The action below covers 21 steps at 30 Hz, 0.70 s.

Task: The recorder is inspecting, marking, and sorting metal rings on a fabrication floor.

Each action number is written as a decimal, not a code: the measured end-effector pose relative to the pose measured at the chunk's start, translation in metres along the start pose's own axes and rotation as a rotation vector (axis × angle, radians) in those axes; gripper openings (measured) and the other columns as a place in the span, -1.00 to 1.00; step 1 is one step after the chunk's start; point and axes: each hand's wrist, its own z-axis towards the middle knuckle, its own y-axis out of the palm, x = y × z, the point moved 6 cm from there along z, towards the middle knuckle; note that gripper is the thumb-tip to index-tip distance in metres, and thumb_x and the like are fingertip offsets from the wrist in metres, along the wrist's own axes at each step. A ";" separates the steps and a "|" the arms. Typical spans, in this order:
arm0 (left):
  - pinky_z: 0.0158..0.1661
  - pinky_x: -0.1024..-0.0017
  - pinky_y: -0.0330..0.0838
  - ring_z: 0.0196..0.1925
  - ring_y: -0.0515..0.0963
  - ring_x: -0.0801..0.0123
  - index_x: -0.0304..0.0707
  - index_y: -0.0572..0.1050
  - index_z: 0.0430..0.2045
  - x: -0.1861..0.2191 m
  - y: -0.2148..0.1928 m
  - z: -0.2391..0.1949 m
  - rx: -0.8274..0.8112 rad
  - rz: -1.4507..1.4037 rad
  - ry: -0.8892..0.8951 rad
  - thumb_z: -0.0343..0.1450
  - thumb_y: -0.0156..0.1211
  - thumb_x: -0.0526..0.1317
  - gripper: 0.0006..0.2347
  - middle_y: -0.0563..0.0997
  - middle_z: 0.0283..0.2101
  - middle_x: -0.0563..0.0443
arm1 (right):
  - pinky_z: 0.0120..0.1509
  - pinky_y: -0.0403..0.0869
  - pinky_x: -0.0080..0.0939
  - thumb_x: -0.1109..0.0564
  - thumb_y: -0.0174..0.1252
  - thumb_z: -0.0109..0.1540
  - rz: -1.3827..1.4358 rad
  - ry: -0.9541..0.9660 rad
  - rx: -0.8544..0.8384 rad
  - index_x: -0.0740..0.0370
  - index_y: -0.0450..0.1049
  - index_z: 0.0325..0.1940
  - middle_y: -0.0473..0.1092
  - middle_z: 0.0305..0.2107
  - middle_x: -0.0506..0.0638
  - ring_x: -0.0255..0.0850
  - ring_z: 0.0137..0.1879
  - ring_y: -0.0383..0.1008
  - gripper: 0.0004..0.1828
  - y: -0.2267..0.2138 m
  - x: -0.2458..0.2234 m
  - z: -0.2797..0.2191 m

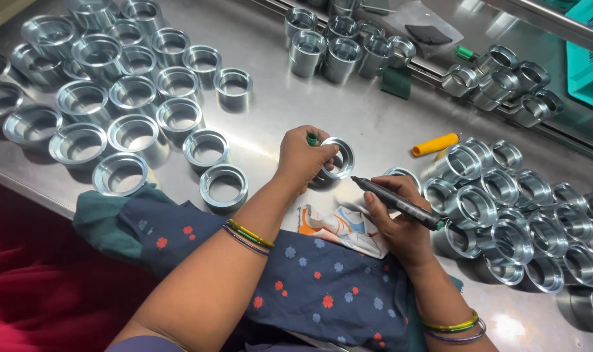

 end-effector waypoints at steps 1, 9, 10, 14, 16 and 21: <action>-0.56 0.54 0.47 -0.60 0.60 0.46 -0.49 0.53 -0.36 -0.001 -0.001 0.000 0.000 -0.001 -0.004 0.28 0.34 -0.46 -0.86 0.64 -0.51 -0.10 | 0.00 0.49 -0.35 0.23 0.28 0.26 -0.001 0.003 -0.002 0.35 0.49 0.00 0.48 -0.16 0.02 -0.30 -0.11 0.53 -0.75 0.001 0.000 0.000; -0.52 0.58 0.52 -0.57 0.62 0.49 -0.41 0.55 -0.32 0.010 0.000 -0.006 0.014 0.117 -0.064 0.29 0.31 -0.45 -0.86 0.66 -0.47 -0.09 | -0.01 0.50 -0.31 0.18 0.31 0.24 -0.138 -0.042 0.032 0.30 0.52 -0.03 0.44 -0.15 0.06 -0.25 -0.10 0.53 -0.75 -0.001 0.002 0.001; -0.52 0.58 0.52 -0.57 0.62 0.49 -0.41 0.55 -0.32 0.010 0.000 -0.007 0.015 0.116 -0.064 0.29 0.31 -0.45 -0.86 0.66 -0.47 -0.09 | -0.01 0.50 -0.31 0.18 0.31 0.24 -0.138 -0.042 0.031 0.30 0.52 -0.03 0.44 -0.15 0.06 -0.25 -0.10 0.53 -0.75 -0.001 0.002 0.001; -0.52 0.57 0.52 -0.57 0.62 0.48 -0.43 0.55 -0.33 0.010 0.000 -0.006 0.016 0.114 -0.063 0.29 0.30 -0.45 -0.87 0.66 -0.46 -0.11 | 0.01 0.47 -0.28 0.18 0.33 0.24 -0.167 -0.089 0.011 0.29 0.55 -0.01 0.44 -0.16 0.06 -0.23 -0.06 0.46 -0.74 0.002 -0.005 0.002; -0.52 0.57 0.52 -0.57 0.62 0.48 -0.43 0.55 -0.33 0.008 0.000 -0.005 0.016 0.111 -0.062 0.29 0.30 -0.45 -0.87 0.66 -0.47 -0.11 | 0.00 0.44 -0.27 0.18 0.34 0.23 -0.182 -0.095 0.012 0.29 0.55 0.00 0.45 -0.17 0.05 -0.23 -0.07 0.44 -0.72 0.004 -0.010 0.004; -0.52 0.56 0.52 -0.56 0.62 0.48 -0.43 0.54 -0.33 0.007 0.000 -0.004 0.011 0.109 -0.057 0.29 0.30 -0.46 -0.86 0.65 -0.47 -0.10 | -0.02 0.42 -0.24 0.16 0.36 0.20 -0.240 -0.059 -0.005 0.26 0.60 -0.04 0.51 -0.27 0.02 -0.19 -0.07 0.41 -0.73 0.006 -0.014 0.008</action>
